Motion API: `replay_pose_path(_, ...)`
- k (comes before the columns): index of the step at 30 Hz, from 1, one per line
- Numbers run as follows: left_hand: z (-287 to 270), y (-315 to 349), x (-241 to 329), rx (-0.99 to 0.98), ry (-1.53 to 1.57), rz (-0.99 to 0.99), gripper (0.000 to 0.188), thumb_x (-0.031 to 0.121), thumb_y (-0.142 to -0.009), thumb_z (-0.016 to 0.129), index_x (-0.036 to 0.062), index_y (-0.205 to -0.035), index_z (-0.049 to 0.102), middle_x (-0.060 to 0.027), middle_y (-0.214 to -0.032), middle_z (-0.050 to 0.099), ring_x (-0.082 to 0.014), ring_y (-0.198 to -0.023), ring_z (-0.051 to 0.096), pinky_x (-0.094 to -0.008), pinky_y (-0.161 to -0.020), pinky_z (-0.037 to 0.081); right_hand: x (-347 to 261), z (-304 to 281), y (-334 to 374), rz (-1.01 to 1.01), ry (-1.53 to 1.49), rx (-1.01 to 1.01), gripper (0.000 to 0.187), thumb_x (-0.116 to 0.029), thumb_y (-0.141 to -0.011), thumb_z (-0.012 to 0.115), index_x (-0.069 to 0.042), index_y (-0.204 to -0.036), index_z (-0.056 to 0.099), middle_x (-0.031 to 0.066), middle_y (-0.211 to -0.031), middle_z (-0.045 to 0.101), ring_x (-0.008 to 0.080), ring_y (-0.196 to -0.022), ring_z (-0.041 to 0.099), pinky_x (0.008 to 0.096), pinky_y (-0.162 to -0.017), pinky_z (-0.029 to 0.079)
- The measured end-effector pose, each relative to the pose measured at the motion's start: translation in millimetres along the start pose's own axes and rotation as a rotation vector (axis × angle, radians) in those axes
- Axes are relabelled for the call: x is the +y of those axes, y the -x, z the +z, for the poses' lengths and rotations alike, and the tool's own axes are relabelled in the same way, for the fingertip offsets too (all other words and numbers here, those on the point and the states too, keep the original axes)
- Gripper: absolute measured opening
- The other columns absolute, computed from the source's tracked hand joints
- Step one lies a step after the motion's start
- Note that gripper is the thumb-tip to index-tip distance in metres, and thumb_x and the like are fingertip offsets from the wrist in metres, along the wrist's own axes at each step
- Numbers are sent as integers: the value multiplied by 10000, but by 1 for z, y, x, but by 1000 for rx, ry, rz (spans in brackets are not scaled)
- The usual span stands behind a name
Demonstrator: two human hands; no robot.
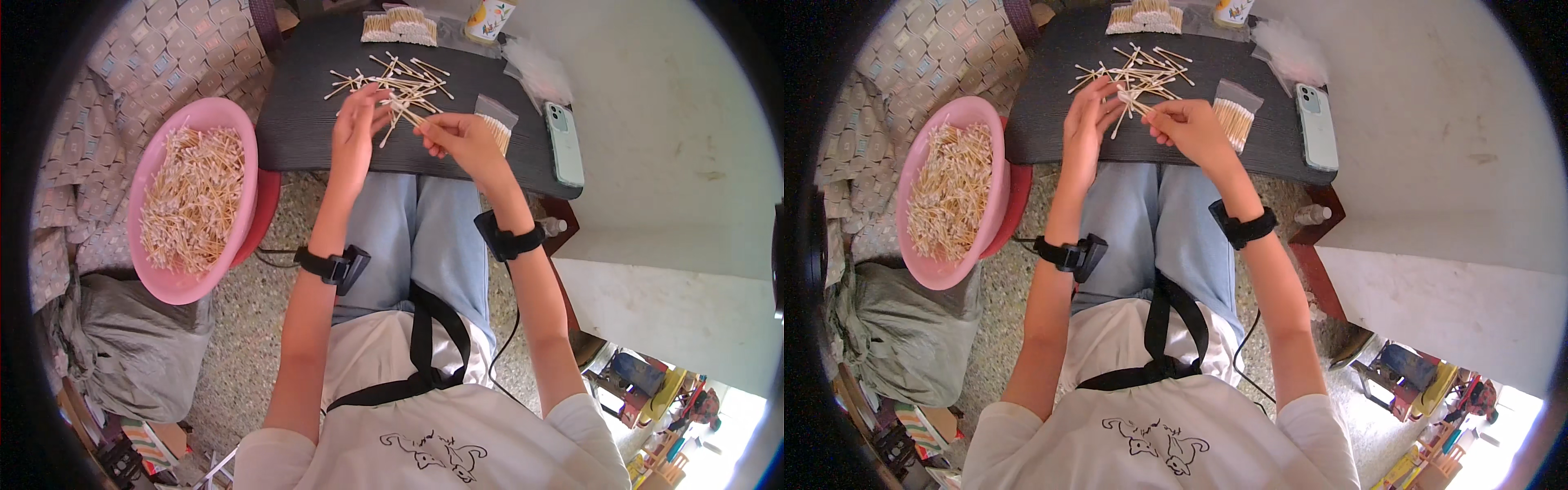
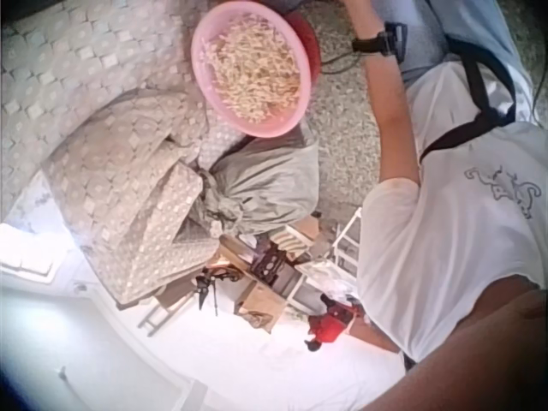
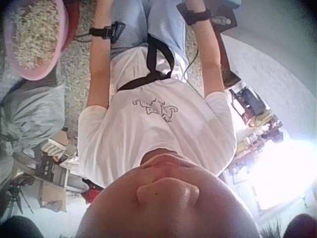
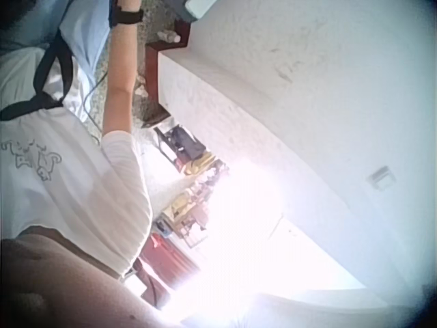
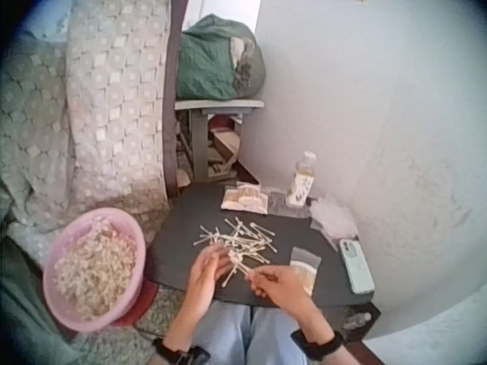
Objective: The person gathers cotton swabs from a table and a pink bowl, aligns them into a bundle, and slides them into a plastic bag. After adjusting the bundle and sealing the bag, they set it aside and begin organizing more swabs on the table.
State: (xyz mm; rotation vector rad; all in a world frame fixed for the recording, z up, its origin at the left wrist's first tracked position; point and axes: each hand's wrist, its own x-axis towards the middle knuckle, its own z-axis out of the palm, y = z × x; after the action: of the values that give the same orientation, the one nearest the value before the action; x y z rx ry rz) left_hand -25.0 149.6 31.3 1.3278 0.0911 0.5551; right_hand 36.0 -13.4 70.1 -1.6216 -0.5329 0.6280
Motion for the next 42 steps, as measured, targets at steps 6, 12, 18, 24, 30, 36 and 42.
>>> replay_pose_path(6, 36, 10, -1, -79, 313, -354, 463, 334, -1004, 343, -13, -1310, 344, -229, -1224, 538, -304, -1120, 559, -360, -949, 455, 34, 12, 6, -52, -80, 140, 148, -107, -868, 600, 11, -922, 671, 37, -705, 633, 91, -588, 551, 216, -548, 449)
replay_pose_path(12, 46, 20, -19, -5, 551, -220, 365, 274, -1009, 341, 4, -1255, 352, -202, -1161, 579, -271, -1167, 514, -356, -1026, 382, 32, 52, 23, -531, 713, 520, 141, -58, -825, 596, -11, -942, 659, 131, -794, 593, 319, -731, 578, 367, -650, 479)
replay_pose_path(18, 46, 27, -18, 112, 752, -174, 223, 270, -1011, 338, 86, -1048, 457, -185, -1180, 577, -227, -1195, 480, -346, -1034, 355, 33, 60, 30, -403, 437, 531, 187, -48, -832, 608, -1, -1008, 653, 123, -811, 595, 256, -733, 597, 323, -668, 486)
replay_pose_path(24, 40, 30, -11, -74, 530, -63, 216, 327, -997, 378, 121, -988, 444, -187, -1259, 535, -240, -1257, 414, -360, -1039, 324, 36, 51, 28, -200, -270, 389, 220, -109, -892, 607, 52, -1039, 637, 91, -894, 664, 117, -725, 613, 248, -649, 500)
replay_pose_path(30, 46, 32, 1, -56, 552, -63, 251, 386, -995, 348, 143, -973, 409, -200, -1265, 532, -254, -1323, 322, -333, -1000, 355, 37, 55, 31, -115, -318, 393, 263, -155, -910, 595, 72, -1039, 628, 91, -904, 661, 113, -747, 617, 245, -685, 510)
replay_pose_path(36, 40, 35, -4, -169, 352, 17, 247, 366, -1005, 326, 138, -969, 412, -196, -1247, 552, -255, -1359, 257, -313, -984, 374, 29, 52, 37, -58, -487, 274, 244, -123, -900, 597, 71, -1043, 633, 98, -930, 663, 123, -791, 621, 242, -726, 509)
replay_pose_path(42, 29, 41, -4, -145, 292, -60, 267, 280, -992, 409, 38, -1083, 475, -205, -1235, 551, -257, -1175, 509, -350, -966, 436, 28, 45, 36, -133, -492, 334, 200, -39, -858, 621, 67, -1025, 644, 102, -953, 666, 125, -847, 623, 236, -778, 500)
